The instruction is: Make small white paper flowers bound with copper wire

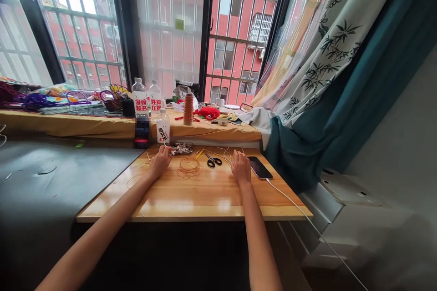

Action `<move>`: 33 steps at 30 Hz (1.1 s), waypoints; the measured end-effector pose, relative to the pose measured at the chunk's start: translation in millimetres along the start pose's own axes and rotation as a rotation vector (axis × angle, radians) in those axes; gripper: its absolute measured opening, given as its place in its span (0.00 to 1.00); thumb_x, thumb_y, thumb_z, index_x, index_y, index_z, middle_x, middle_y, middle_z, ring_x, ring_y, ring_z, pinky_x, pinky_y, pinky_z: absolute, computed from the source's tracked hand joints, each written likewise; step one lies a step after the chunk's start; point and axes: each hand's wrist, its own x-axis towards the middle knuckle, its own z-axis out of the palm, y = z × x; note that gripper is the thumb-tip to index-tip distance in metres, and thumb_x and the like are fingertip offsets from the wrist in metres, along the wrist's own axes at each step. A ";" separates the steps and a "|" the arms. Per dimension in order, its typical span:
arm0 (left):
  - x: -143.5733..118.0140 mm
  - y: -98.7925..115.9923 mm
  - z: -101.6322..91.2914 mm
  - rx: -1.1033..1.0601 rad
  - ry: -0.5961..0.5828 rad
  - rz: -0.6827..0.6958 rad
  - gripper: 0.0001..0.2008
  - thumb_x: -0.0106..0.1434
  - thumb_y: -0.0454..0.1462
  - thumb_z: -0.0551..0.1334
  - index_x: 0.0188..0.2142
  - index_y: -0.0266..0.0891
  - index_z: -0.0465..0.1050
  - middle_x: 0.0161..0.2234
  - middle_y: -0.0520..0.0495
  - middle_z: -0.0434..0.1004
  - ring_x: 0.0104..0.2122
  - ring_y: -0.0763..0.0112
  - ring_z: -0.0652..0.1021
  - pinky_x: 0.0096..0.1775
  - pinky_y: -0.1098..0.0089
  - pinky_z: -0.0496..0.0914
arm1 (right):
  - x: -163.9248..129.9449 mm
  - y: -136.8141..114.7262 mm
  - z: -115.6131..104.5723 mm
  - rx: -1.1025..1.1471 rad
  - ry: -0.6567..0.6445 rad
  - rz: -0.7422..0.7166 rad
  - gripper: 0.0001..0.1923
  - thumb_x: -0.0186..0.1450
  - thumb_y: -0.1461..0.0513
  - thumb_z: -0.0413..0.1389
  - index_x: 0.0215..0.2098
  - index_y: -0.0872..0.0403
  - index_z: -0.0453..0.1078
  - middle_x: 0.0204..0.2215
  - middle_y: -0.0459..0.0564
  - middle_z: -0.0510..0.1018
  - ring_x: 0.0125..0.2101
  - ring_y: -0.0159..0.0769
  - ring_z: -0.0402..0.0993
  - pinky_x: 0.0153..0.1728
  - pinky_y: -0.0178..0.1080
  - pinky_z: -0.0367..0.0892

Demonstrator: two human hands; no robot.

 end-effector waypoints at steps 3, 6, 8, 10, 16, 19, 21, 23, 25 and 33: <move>0.3 -2.7 0.7 -0.003 0.030 0.053 0.08 0.59 0.35 0.48 0.36 0.36 0.62 0.37 0.45 0.63 0.36 0.67 0.70 0.32 0.71 0.65 | 0.1 2.1 3.3 0.023 0.008 0.043 0.23 0.58 0.67 0.43 0.52 0.61 0.54 0.46 0.58 0.64 0.47 0.42 0.54 0.44 0.40 0.52; 0.2 -2.1 0.4 -0.007 0.037 0.110 0.06 0.58 0.37 0.51 0.33 0.36 0.62 0.35 0.45 0.64 0.36 0.67 0.69 0.36 0.70 0.64 | 0.2 4.5 6.8 0.032 0.011 0.071 0.23 0.58 0.66 0.43 0.52 0.62 0.54 0.46 0.58 0.63 0.46 0.42 0.54 0.44 0.40 0.53; 0.0 -0.5 -0.2 -0.001 0.024 0.133 0.06 0.58 0.37 0.51 0.32 0.36 0.62 0.34 0.45 0.64 0.36 0.67 0.68 0.37 0.70 0.63 | 0.4 5.6 9.0 0.026 0.004 0.086 0.24 0.57 0.66 0.43 0.53 0.62 0.53 0.46 0.59 0.63 0.46 0.42 0.54 0.44 0.40 0.54; -0.3 1.0 -0.9 0.020 0.014 0.162 0.06 0.58 0.35 0.50 0.32 0.36 0.63 0.34 0.44 0.64 0.35 0.67 0.68 0.37 0.70 0.63 | 0.8 6.2 11.0 0.018 -0.008 0.098 0.24 0.57 0.66 0.44 0.53 0.62 0.53 0.46 0.59 0.63 0.46 0.42 0.55 0.44 0.40 0.54; -0.8 1.7 -2.1 0.037 0.012 0.176 0.07 0.57 0.35 0.50 0.31 0.36 0.65 0.34 0.44 0.64 0.36 0.65 0.67 0.39 0.67 0.60 | 1.6 7.2 15.6 -0.013 -0.010 0.043 0.27 0.57 0.67 0.43 0.56 0.62 0.48 0.52 0.59 0.57 0.51 0.42 0.50 0.47 0.41 0.51; 0.0 1.2 -0.6 0.018 0.007 0.165 0.07 0.56 0.35 0.51 0.33 0.36 0.65 0.35 0.44 0.65 0.38 0.64 0.67 0.41 0.65 0.59 | 0.5 8.7 17.7 -0.044 -0.022 0.034 0.29 0.57 0.67 0.43 0.57 0.61 0.47 0.55 0.58 0.54 0.53 0.41 0.46 0.49 0.42 0.49; 1.0 0.9 1.7 0.013 0.012 0.163 0.08 0.56 0.35 0.51 0.35 0.36 0.64 0.36 0.43 0.64 0.39 0.64 0.67 0.41 0.65 0.59 | -0.6 9.9 19.1 -0.062 -0.018 0.049 0.29 0.57 0.67 0.43 0.57 0.60 0.46 0.56 0.58 0.52 0.54 0.41 0.45 0.50 0.42 0.47; 2.1 0.4 4.8 0.013 0.016 0.166 0.09 0.57 0.34 0.50 0.35 0.35 0.64 0.36 0.42 0.65 0.38 0.64 0.67 0.41 0.65 0.59 | -1.4 11.4 20.6 -0.073 -0.015 0.069 0.30 0.57 0.67 0.43 0.57 0.60 0.45 0.56 0.57 0.52 0.55 0.41 0.43 0.50 0.42 0.47; 3.2 -0.4 8.4 0.012 0.009 0.167 0.09 0.57 0.34 0.49 0.35 0.35 0.64 0.36 0.42 0.65 0.38 0.64 0.67 0.41 0.66 0.60 | -1.6 12.9 22.1 -0.081 -0.021 0.086 0.30 0.56 0.66 0.43 0.58 0.60 0.45 0.56 0.58 0.51 0.55 0.42 0.43 0.50 0.43 0.47; 5.1 -4.2 14.8 0.005 0.037 0.168 0.10 0.57 0.32 0.48 0.37 0.34 0.63 0.36 0.42 0.65 0.39 0.64 0.67 0.41 0.66 0.61 | -3.1 13.2 26.7 -0.080 -0.090 0.192 0.30 0.58 0.63 0.44 0.58 0.56 0.44 0.58 0.57 0.46 0.56 0.46 0.39 0.49 0.50 0.47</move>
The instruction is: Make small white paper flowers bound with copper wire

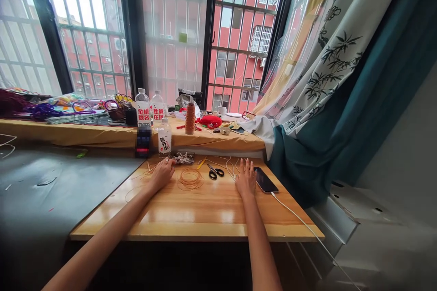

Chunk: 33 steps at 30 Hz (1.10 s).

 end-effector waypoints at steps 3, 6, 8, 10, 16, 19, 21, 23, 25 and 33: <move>0.3 -1.0 1.3 0.000 0.017 -0.011 0.10 0.57 0.31 0.48 0.38 0.34 0.63 0.37 0.42 0.65 0.39 0.64 0.67 0.41 0.66 0.61 | -2.4 -3.1 0.9 -0.022 -0.058 0.154 0.29 0.61 0.56 0.39 0.59 0.55 0.41 0.59 0.55 0.41 0.57 0.47 0.33 0.49 0.56 0.40; 0.8 -1.7 3.5 -0.003 0.019 -0.025 0.10 0.57 0.32 0.48 0.37 0.35 0.63 0.37 0.42 0.65 0.39 0.64 0.67 0.40 0.66 0.61 | -3.9 -6.2 -0.7 -0.050 -0.072 0.223 0.29 0.62 0.53 0.35 0.59 0.54 0.39 0.59 0.52 0.39 0.57 0.45 0.28 0.50 0.58 0.35; 1.1 -1.9 4.6 -0.009 0.020 -0.027 0.10 0.56 0.32 0.49 0.37 0.35 0.63 0.36 0.42 0.65 0.39 0.64 0.67 0.40 0.66 0.61 | -4.0 -7.6 -2.9 -0.057 -0.044 0.215 0.28 0.62 0.53 0.34 0.59 0.54 0.39 0.59 0.52 0.39 0.57 0.44 0.27 0.50 0.58 0.34; 1.2 -2.1 5.3 -0.020 0.021 -0.021 0.09 0.56 0.31 0.49 0.37 0.35 0.63 0.36 0.43 0.65 0.38 0.64 0.67 0.40 0.66 0.61 | -3.3 -8.2 -5.3 -0.053 -0.007 0.196 0.28 0.63 0.53 0.34 0.59 0.54 0.39 0.59 0.53 0.39 0.57 0.45 0.28 0.49 0.59 0.34; 2.0 -2.1 7.3 -0.060 0.001 0.011 0.09 0.56 0.31 0.49 0.36 0.35 0.63 0.36 0.43 0.65 0.38 0.65 0.67 0.41 0.66 0.61 | -0.1 -8.1 -8.0 -0.042 0.084 0.112 0.28 0.63 0.54 0.37 0.59 0.56 0.41 0.59 0.57 0.43 0.56 0.45 0.34 0.49 0.58 0.38; 2.8 -1.0 7.6 -0.062 -0.004 0.028 0.09 0.56 0.32 0.50 0.36 0.35 0.63 0.35 0.43 0.65 0.38 0.64 0.66 0.41 0.66 0.61 | 0.4 -7.7 -6.9 -0.046 0.109 0.103 0.28 0.63 0.55 0.38 0.58 0.57 0.42 0.58 0.58 0.45 0.56 0.45 0.37 0.49 0.58 0.39; 3.0 0.0 7.4 -0.056 -0.005 0.050 0.08 0.56 0.32 0.49 0.35 0.35 0.64 0.36 0.44 0.65 0.37 0.64 0.66 0.41 0.65 0.61 | 0.1 -7.5 -5.7 -0.050 0.127 0.100 0.28 0.63 0.56 0.39 0.58 0.58 0.43 0.58 0.58 0.46 0.56 0.45 0.38 0.50 0.57 0.39; 2.9 0.6 7.1 -0.047 -0.011 0.067 0.08 0.56 0.32 0.49 0.34 0.36 0.64 0.35 0.43 0.64 0.37 0.64 0.66 0.41 0.65 0.61 | -0.3 -7.0 -4.7 -0.053 0.140 0.092 0.27 0.62 0.56 0.40 0.58 0.58 0.44 0.58 0.59 0.46 0.56 0.45 0.38 0.50 0.57 0.39; 2.7 0.6 7.4 -0.041 -0.022 0.070 0.08 0.55 0.32 0.50 0.34 0.36 0.65 0.35 0.43 0.64 0.37 0.64 0.66 0.41 0.65 0.61 | -0.8 -6.2 -3.7 -0.053 0.146 0.080 0.28 0.62 0.56 0.40 0.58 0.58 0.44 0.57 0.59 0.47 0.56 0.45 0.39 0.50 0.57 0.40; 4.6 -5.6 19.8 -0.140 -0.071 0.076 0.10 0.53 0.32 0.52 0.35 0.38 0.66 0.39 0.43 0.61 0.41 0.64 0.65 0.42 0.65 0.62 | -2.3 -1.7 1.2 -0.034 0.164 0.062 0.27 0.61 0.58 0.41 0.58 0.58 0.44 0.57 0.59 0.47 0.54 0.46 0.42 0.49 0.55 0.42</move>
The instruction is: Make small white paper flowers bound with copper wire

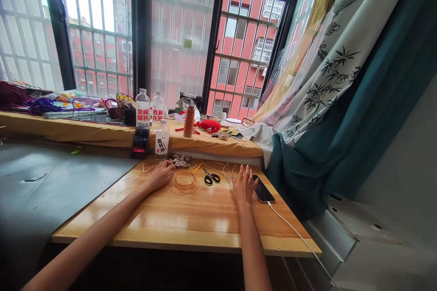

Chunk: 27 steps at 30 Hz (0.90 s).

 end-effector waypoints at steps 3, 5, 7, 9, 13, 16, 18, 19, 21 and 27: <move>1.6 -3.0 5.0 -0.066 0.005 0.009 0.12 0.52 0.30 0.52 0.37 0.37 0.66 0.40 0.42 0.60 0.41 0.65 0.66 0.43 0.65 0.62 | -0.8 0.4 2.0 0.005 -0.007 -0.003 0.28 0.61 0.60 0.42 0.58 0.57 0.44 0.57 0.59 0.47 0.54 0.46 0.42 0.49 0.55 0.42; 2.4 -3.5 6.8 -0.108 0.005 0.029 0.13 0.52 0.29 0.51 0.37 0.36 0.66 0.40 0.42 0.60 0.41 0.65 0.66 0.43 0.65 0.62 | -1.2 0.2 2.5 0.001 -0.021 -0.003 0.27 0.61 0.60 0.42 0.58 0.57 0.44 0.57 0.58 0.47 0.54 0.45 0.42 0.50 0.55 0.42; 3.0 -2.7 7.3 -0.148 -0.006 0.051 0.13 0.52 0.29 0.50 0.37 0.36 0.66 0.40 0.42 0.61 0.40 0.66 0.67 0.43 0.66 0.62 | -1.3 -0.1 2.7 -0.006 -0.037 0.006 0.27 0.60 0.61 0.42 0.57 0.58 0.45 0.57 0.58 0.47 0.54 0.45 0.42 0.49 0.54 0.42; 3.6 -1.2 6.8 -0.181 -0.027 0.070 0.12 0.53 0.29 0.50 0.37 0.35 0.65 0.39 0.42 0.62 0.39 0.67 0.68 0.42 0.67 0.63 | -1.1 -0.4 3.0 -0.012 -0.052 0.021 0.26 0.60 0.62 0.42 0.57 0.58 0.46 0.56 0.59 0.48 0.54 0.45 0.43 0.49 0.54 0.42; 4.8 1.5 5.0 -0.195 -0.054 0.089 0.12 0.54 0.30 0.49 0.37 0.36 0.65 0.39 0.43 0.62 0.37 0.68 0.68 0.42 0.68 0.63 | -0.5 -0.7 4.1 -0.018 -0.090 0.041 0.25 0.60 0.62 0.42 0.56 0.59 0.49 0.56 0.60 0.50 0.54 0.45 0.44 0.48 0.54 0.43; 5.3 2.5 4.1 -0.179 -0.077 0.093 0.12 0.55 0.30 0.49 0.37 0.36 0.65 0.39 0.43 0.63 0.37 0.68 0.69 0.42 0.68 0.63 | -0.8 -1.0 3.1 -0.025 -0.109 0.042 0.25 0.60 0.62 0.43 0.55 0.59 0.50 0.55 0.60 0.50 0.53 0.45 0.45 0.48 0.53 0.44; 5.3 2.9 3.7 -0.168 -0.088 0.084 0.12 0.54 0.31 0.49 0.37 0.36 0.65 0.39 0.42 0.63 0.37 0.68 0.69 0.42 0.68 0.63 | -1.2 -1.4 1.4 -0.027 -0.118 0.033 0.24 0.60 0.62 0.43 0.54 0.59 0.51 0.55 0.61 0.51 0.53 0.45 0.45 0.48 0.52 0.44; 5.2 3.2 3.3 -0.162 -0.092 0.081 0.12 0.54 0.31 0.49 0.38 0.36 0.65 0.39 0.42 0.63 0.37 0.68 0.69 0.42 0.68 0.63 | -1.3 -1.7 0.6 -0.028 -0.121 0.030 0.23 0.60 0.62 0.43 0.54 0.60 0.52 0.55 0.61 0.51 0.53 0.45 0.45 0.48 0.52 0.44; 5.0 3.8 2.5 -0.151 -0.093 0.081 0.12 0.55 0.31 0.49 0.38 0.36 0.65 0.40 0.42 0.63 0.37 0.68 0.69 0.42 0.68 0.63 | -1.5 -2.1 -0.8 -0.031 -0.123 0.030 0.23 0.60 0.62 0.44 0.53 0.60 0.53 0.54 0.62 0.52 0.53 0.45 0.46 0.48 0.52 0.45; 5.4 3.1 2.2 -0.105 -0.105 0.098 0.10 0.55 0.31 0.50 0.36 0.36 0.66 0.38 0.43 0.64 0.39 0.68 0.68 0.42 0.69 0.62 | -1.5 -1.7 0.2 -0.032 -0.123 0.037 0.22 0.59 0.63 0.44 0.52 0.60 0.54 0.53 0.62 0.53 0.52 0.45 0.48 0.48 0.51 0.45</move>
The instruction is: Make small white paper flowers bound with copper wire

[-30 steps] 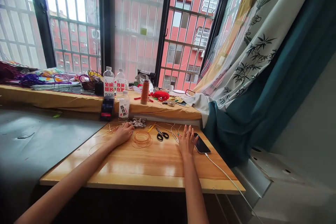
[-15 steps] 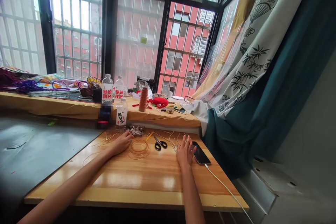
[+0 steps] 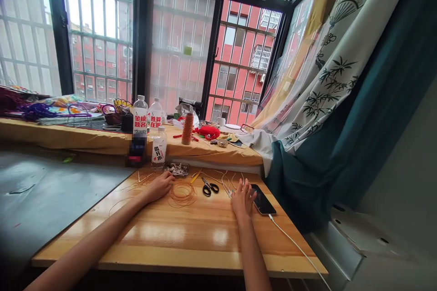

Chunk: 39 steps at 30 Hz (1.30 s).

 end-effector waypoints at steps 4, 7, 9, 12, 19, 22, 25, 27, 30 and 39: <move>0.8 -1.8 3.3 0.057 -0.007 0.002 0.09 0.56 0.31 0.50 0.34 0.37 0.66 0.36 0.45 0.66 0.38 0.68 0.68 0.40 0.69 0.62 | 0.3 0.2 0.1 0.003 -0.013 0.015 0.21 0.59 0.64 0.44 0.51 0.60 0.56 0.52 0.60 0.55 0.50 0.45 0.50 0.47 0.51 0.46; 0.8 -1.1 3.4 0.085 -0.001 0.009 0.09 0.56 0.32 0.50 0.35 0.38 0.66 0.36 0.45 0.66 0.39 0.68 0.68 0.39 0.70 0.61 | 0.1 0.2 -2.1 0.003 -0.019 0.014 0.21 0.59 0.63 0.44 0.50 0.60 0.57 0.52 0.61 0.56 0.50 0.45 0.51 0.47 0.51 0.46; 0.4 0.2 0.9 0.119 -0.006 0.021 0.08 0.57 0.32 0.50 0.35 0.38 0.66 0.36 0.45 0.66 0.38 0.68 0.68 0.39 0.69 0.61 | -0.2 0.3 -4.2 0.005 -0.023 0.005 0.21 0.59 0.63 0.45 0.50 0.60 0.57 0.51 0.61 0.56 0.49 0.45 0.51 0.47 0.50 0.46; 0.0 1.6 -5.5 0.195 -0.023 0.051 0.08 0.58 0.33 0.50 0.34 0.38 0.67 0.36 0.45 0.66 0.38 0.66 0.67 0.40 0.66 0.60 | -0.9 0.4 -7.0 0.010 -0.037 -0.013 0.21 0.58 0.63 0.46 0.49 0.60 0.58 0.51 0.61 0.57 0.49 0.45 0.51 0.47 0.49 0.45; -0.3 -2.5 -14.1 0.268 -0.032 0.054 0.09 0.59 0.33 0.49 0.34 0.38 0.66 0.36 0.44 0.66 0.38 0.65 0.67 0.39 0.66 0.60 | -1.7 -0.4 -10.5 0.009 -0.074 0.000 0.20 0.57 0.64 0.47 0.48 0.59 0.59 0.50 0.60 0.58 0.49 0.45 0.51 0.46 0.49 0.46; -0.7 -5.0 -15.2 0.266 -0.026 0.069 0.10 0.59 0.34 0.48 0.35 0.38 0.66 0.36 0.45 0.66 0.37 0.66 0.67 0.39 0.66 0.60 | -1.8 -1.3 -11.4 0.011 -0.090 0.007 0.20 0.57 0.64 0.46 0.48 0.60 0.59 0.50 0.60 0.59 0.49 0.45 0.51 0.46 0.48 0.47; -1.6 -8.5 -17.8 0.306 -0.014 0.078 0.11 0.60 0.35 0.47 0.33 0.38 0.67 0.35 0.45 0.67 0.37 0.66 0.67 0.39 0.66 0.59 | -2.2 -2.0 -11.5 0.012 -0.085 0.019 0.20 0.57 0.64 0.46 0.47 0.60 0.60 0.49 0.60 0.59 0.49 0.45 0.52 0.45 0.48 0.47; -2.8 -12.6 -19.3 0.333 -0.005 0.069 0.11 0.61 0.35 0.47 0.32 0.37 0.67 0.35 0.44 0.67 0.36 0.65 0.67 0.39 0.65 0.59 | -2.1 -2.5 -11.5 0.009 -0.081 0.028 0.19 0.57 0.64 0.46 0.47 0.60 0.60 0.49 0.60 0.59 0.48 0.45 0.52 0.45 0.48 0.48; -4.6 -20.7 -19.7 0.345 0.015 0.032 0.12 0.61 0.35 0.47 0.30 0.37 0.67 0.34 0.44 0.67 0.36 0.65 0.67 0.39 0.65 0.59 | -1.1 -3.2 -12.1 0.004 -0.092 0.033 0.19 0.57 0.65 0.45 0.47 0.60 0.60 0.49 0.60 0.59 0.49 0.45 0.52 0.45 0.48 0.48; -2.5 -25.7 -28.0 0.275 0.181 -0.053 0.12 0.61 0.36 0.47 0.30 0.38 0.68 0.34 0.43 0.67 0.37 0.66 0.67 0.40 0.65 0.58 | 4.4 -4.4 -9.6 0.006 -0.184 0.056 0.19 0.58 0.64 0.45 0.47 0.61 0.60 0.49 0.62 0.59 0.49 0.46 0.52 0.43 0.47 0.49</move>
